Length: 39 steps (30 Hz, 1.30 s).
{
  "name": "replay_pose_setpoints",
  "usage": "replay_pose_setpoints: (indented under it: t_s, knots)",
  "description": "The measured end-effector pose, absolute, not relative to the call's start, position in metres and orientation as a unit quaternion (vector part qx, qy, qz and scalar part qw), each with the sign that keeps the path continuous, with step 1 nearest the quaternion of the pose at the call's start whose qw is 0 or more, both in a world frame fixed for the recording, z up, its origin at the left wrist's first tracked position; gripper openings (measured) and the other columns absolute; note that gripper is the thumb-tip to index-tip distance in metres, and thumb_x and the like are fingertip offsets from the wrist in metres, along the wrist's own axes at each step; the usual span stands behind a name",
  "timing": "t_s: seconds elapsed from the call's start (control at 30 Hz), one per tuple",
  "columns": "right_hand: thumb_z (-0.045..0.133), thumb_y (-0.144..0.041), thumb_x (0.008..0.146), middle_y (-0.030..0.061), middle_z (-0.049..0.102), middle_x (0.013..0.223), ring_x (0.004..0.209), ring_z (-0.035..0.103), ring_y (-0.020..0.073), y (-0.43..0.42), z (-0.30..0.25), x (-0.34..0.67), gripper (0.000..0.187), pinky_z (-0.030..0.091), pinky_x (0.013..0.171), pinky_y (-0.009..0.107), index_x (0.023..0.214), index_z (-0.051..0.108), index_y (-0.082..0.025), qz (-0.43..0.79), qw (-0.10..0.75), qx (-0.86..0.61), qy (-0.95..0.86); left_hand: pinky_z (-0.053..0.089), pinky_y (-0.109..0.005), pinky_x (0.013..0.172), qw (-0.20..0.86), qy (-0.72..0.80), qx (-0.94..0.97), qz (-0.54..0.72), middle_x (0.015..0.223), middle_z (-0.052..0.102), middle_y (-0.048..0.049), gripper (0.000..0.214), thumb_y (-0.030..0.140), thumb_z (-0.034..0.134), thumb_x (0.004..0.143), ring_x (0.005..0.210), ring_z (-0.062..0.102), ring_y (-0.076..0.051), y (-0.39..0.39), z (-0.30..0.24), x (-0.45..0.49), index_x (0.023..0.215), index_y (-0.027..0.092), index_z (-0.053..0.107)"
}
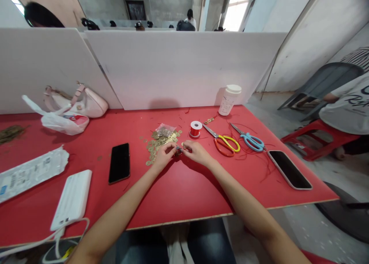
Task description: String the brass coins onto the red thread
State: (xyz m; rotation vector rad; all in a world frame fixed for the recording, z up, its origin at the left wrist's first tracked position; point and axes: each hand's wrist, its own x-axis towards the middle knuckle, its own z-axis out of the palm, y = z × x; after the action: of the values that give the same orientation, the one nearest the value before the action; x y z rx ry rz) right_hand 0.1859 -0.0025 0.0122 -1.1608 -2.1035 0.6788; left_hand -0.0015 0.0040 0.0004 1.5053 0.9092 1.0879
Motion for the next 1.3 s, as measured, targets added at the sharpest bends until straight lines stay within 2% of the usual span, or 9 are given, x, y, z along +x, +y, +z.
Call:
replay_pose_setpoints:
  t_s: [0.1, 0.27, 0.57, 0.77, 1.03, 1.3]
  knots:
    - [0.049, -0.022, 0.085, -0.0027, 0.044, 0.066, 0.062, 0.039, 0.0126, -0.0025, 0.0110, 0.1856, 0.022, 0.028, 0.061, 0.026, 0.067, 0.036, -0.021, 0.259, 0.322, -0.434, -0.801, 0.049, -0.024, 0.058, 0.519, 0.391, 0.610, 0.453, 0.068, 0.060, -0.0009, 0.036, 0.052, 0.071, 0.080, 0.061, 0.058, -0.014, 0.0034, -0.0005, -0.0016, 0.075, 0.017, 0.063]
    - [0.048, -0.020, 0.084, -0.0019, 0.046, 0.068, 0.063, 0.041, 0.0134, -0.0030, 0.0109, 0.1851, 0.018, 0.029, 0.062, 0.026, 0.068, 0.038, -0.021, 0.262, 0.323, -0.429, -0.802, 0.050, -0.024, 0.060, 0.507, 0.374, 0.627, 0.458, 0.074, 0.060, -0.0020, 0.034, 0.050, 0.070, 0.081, 0.065, 0.058, -0.013, 0.0023, 0.0023, -0.0012, 0.072, 0.018, 0.063]
    - [0.041, -0.020, 0.091, -0.0005, 0.049, 0.070, 0.066, 0.046, 0.0145, -0.0030, 0.0097, 0.1848, 0.020, 0.032, 0.064, 0.027, 0.071, 0.040, -0.021, 0.291, 0.324, -0.418, -0.797, 0.054, -0.027, 0.066, 0.466, 0.376, 0.652, 0.466, 0.076, 0.062, -0.0031, 0.033, 0.049, 0.068, 0.082, 0.070, 0.060, -0.016, 0.0041, 0.0030, -0.0026, 0.072, 0.018, 0.063]
    - [0.039, -0.020, 0.091, -0.0009, 0.049, 0.069, 0.066, 0.046, 0.0146, -0.0035, 0.0101, 0.1849, 0.020, 0.033, 0.065, 0.027, 0.071, 0.040, -0.021, 0.300, 0.331, -0.413, -0.794, 0.055, -0.027, 0.061, 0.501, 0.393, 0.623, 0.455, 0.069, 0.065, -0.0016, 0.034, 0.050, 0.069, 0.081, 0.063, 0.063, -0.015, 0.0025, 0.0032, -0.0016, 0.074, 0.017, 0.064]
    - [0.040, -0.019, 0.090, -0.0017, 0.049, 0.070, 0.066, 0.046, 0.0140, -0.0058, 0.0111, 0.1826, 0.018, 0.033, 0.064, 0.026, 0.072, 0.042, -0.021, 0.307, 0.312, -0.424, -0.793, 0.057, -0.027, 0.061, 0.518, 0.389, 0.604, 0.465, 0.070, 0.065, -0.0021, 0.034, 0.048, 0.071, 0.081, 0.063, 0.064, -0.015, 0.0011, 0.0036, -0.0017, 0.074, 0.016, 0.064]
    - [0.040, -0.022, 0.091, -0.0008, 0.051, 0.072, 0.068, 0.048, 0.0148, -0.0048, 0.0101, 0.1825, 0.018, 0.034, 0.066, 0.027, 0.073, 0.043, -0.021, 0.306, 0.323, -0.418, -0.792, 0.058, -0.028, 0.053, 0.542, 0.382, 0.590, 0.460, 0.069, 0.064, -0.0019, 0.036, 0.051, 0.070, 0.081, 0.059, 0.063, -0.015, 0.0007, 0.0014, -0.0011, 0.076, 0.016, 0.063]
